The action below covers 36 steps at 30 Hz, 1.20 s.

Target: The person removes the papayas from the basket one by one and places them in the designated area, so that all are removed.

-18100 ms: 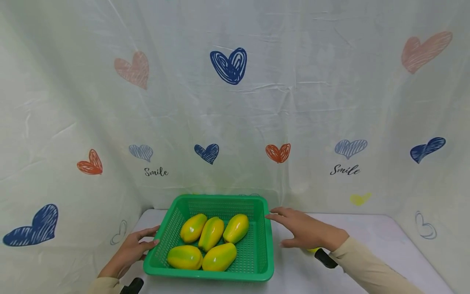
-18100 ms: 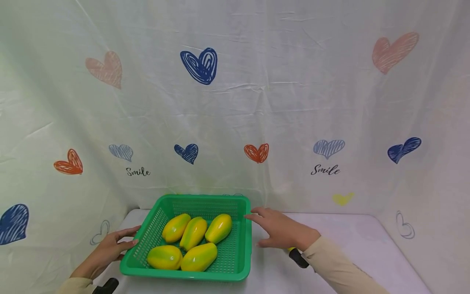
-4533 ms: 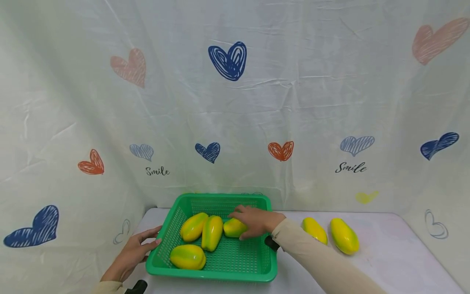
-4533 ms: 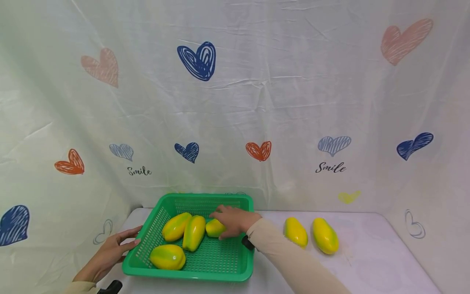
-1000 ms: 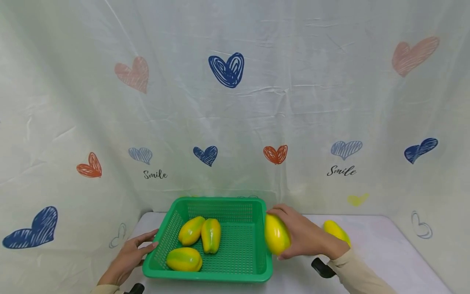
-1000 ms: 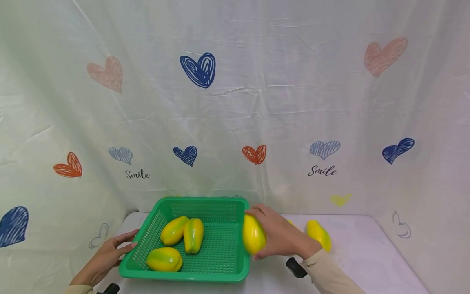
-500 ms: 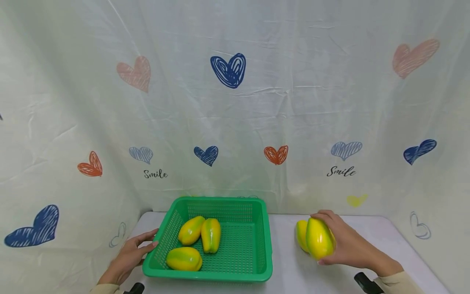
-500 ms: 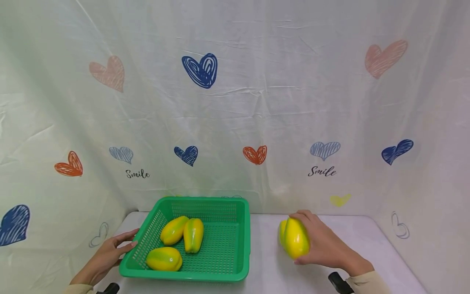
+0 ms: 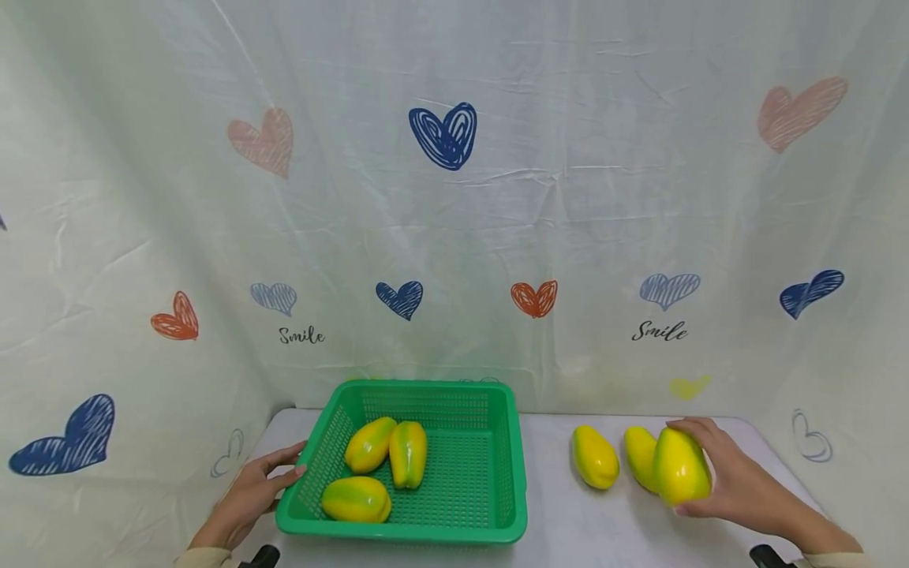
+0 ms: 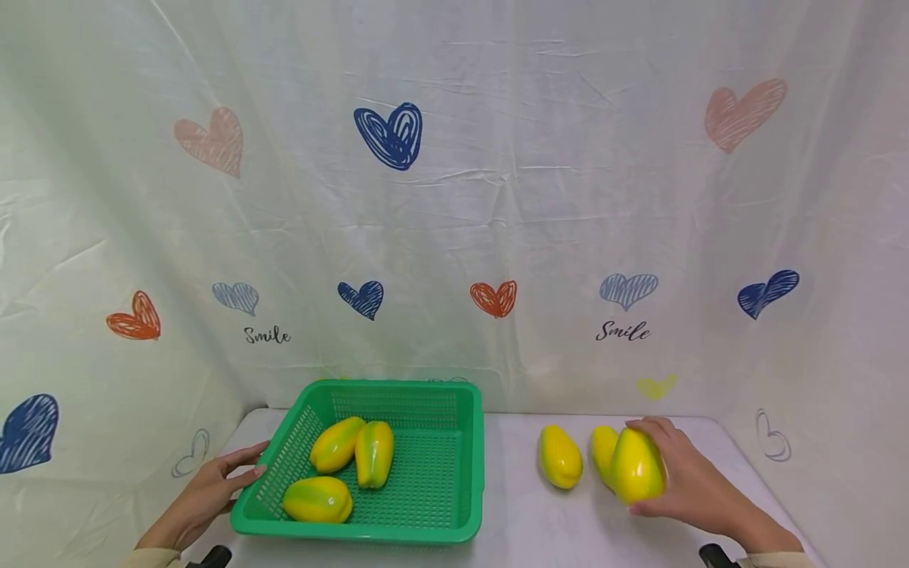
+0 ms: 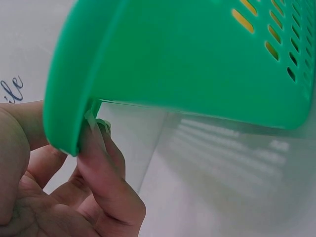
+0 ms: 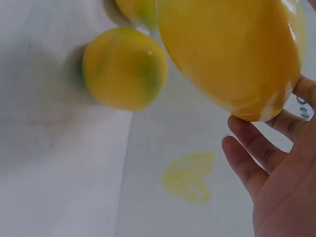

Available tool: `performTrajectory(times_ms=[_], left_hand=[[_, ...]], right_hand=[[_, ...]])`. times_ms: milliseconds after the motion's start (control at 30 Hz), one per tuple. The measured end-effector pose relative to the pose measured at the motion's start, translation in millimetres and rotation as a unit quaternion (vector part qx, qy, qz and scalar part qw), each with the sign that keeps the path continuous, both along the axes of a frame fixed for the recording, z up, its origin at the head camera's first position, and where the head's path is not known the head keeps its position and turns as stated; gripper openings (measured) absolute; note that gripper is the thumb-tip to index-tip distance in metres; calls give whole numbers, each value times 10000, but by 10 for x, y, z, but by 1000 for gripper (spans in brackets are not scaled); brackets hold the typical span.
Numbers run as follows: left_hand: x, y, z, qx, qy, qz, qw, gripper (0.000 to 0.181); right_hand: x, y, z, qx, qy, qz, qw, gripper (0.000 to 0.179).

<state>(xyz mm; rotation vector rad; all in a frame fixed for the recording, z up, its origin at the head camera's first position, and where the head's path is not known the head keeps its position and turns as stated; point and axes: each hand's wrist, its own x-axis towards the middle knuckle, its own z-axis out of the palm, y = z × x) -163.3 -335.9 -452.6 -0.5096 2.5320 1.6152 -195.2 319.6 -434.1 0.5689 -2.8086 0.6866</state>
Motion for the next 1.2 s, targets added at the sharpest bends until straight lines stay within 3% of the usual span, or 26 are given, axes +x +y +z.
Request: performTrajectory(times_ms=[467,1000,1200], left_hand=[[18,-10,-9,118,118,-57,9998,74],[41,22,20,160,99,-7,9998,66],[45,28,23,141,101,-6,9998,66]], right_hand=[[-125,477,-283,87,-101,-251,9996,104],[-282,646,-466,-100,-1023,-254,9944,107],[-344,656,-502,-11,-830,-52,9965,105]])
